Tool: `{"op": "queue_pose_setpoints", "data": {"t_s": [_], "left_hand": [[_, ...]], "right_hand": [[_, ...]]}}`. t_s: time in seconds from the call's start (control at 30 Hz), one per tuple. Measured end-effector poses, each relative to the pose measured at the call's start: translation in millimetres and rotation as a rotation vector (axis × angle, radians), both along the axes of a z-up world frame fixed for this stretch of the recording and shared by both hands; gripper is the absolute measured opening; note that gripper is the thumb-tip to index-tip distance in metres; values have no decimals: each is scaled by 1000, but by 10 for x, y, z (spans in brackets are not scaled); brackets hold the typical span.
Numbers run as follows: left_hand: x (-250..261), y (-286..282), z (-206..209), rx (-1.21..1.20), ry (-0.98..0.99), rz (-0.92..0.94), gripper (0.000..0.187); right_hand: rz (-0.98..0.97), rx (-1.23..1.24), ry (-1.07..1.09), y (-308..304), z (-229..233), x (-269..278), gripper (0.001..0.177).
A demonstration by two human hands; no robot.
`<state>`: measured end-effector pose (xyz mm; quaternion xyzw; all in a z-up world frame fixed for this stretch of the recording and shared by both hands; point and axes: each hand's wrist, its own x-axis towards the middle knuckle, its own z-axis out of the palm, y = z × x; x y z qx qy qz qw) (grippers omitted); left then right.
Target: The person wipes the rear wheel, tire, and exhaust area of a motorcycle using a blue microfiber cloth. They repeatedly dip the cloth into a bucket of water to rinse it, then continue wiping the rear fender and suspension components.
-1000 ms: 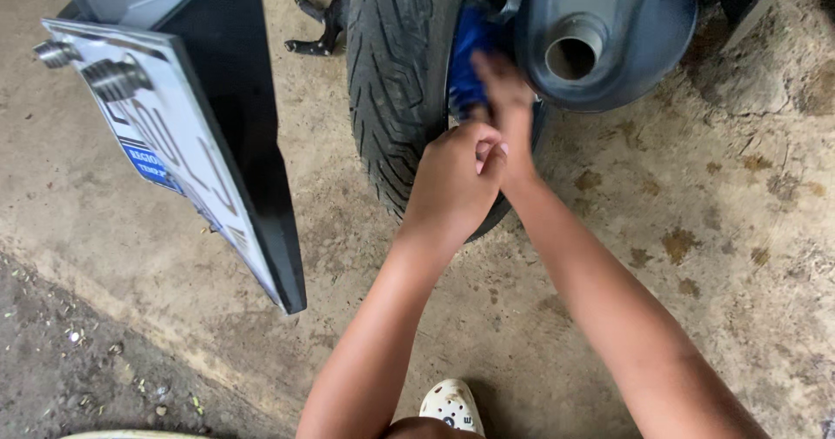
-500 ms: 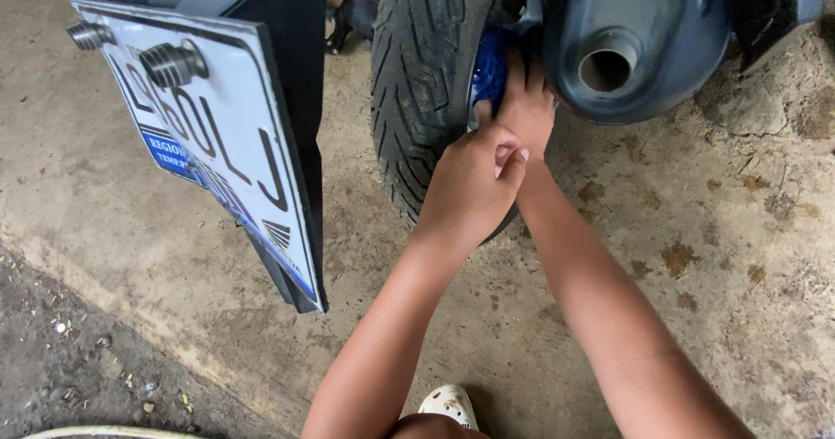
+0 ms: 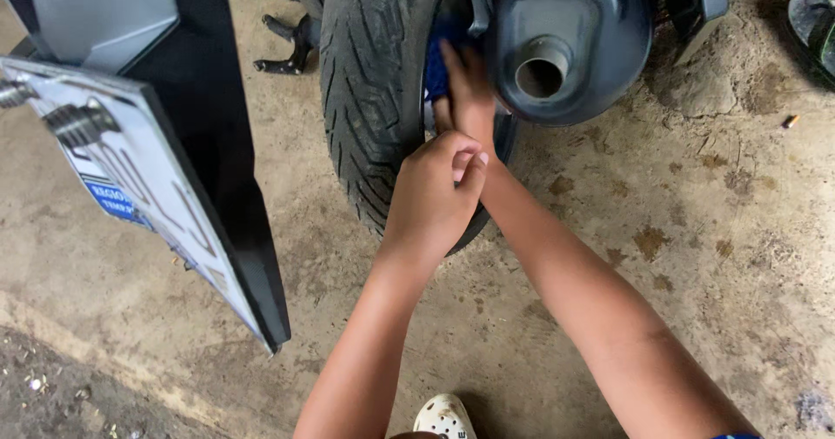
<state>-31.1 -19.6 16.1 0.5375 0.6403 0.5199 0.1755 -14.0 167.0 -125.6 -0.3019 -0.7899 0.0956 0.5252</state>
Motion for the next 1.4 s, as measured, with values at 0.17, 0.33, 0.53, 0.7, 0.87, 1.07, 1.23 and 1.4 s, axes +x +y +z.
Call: {"op": "queue_pose_setpoints", "data": {"t_s": [0.17,0.33,0.53,0.7,0.87,1.07,1.23,1.4], "left_hand": [[2,15,-17,-44,-5,-11,17],[16,92,-58,21,-7,-34,15],[36,111,-20,-35,-2,-12,17],[-8,52,-16,-43,-13,3,18],[-18,37,-33,20,-14,11,19],[-14,5,-41,58,22,0,16],[-5,14,-93,57,49,19,17],[-30,-16,-98,126,88,38,16]], "right_hand": [[146,-4,-80,11,352,97,68],[140,-187,-222,304,467,39,63],[-45,-79,-104,447,184,-117,55],[-138,-265,15,311,13,-74,50],[-142,-286,139,176,-20,16,46],[-125,-193,267,-89,-205,53,43],[-133,16,169,-365,-127,176,42],[-267,243,-293,-542,-141,275,49]]}}
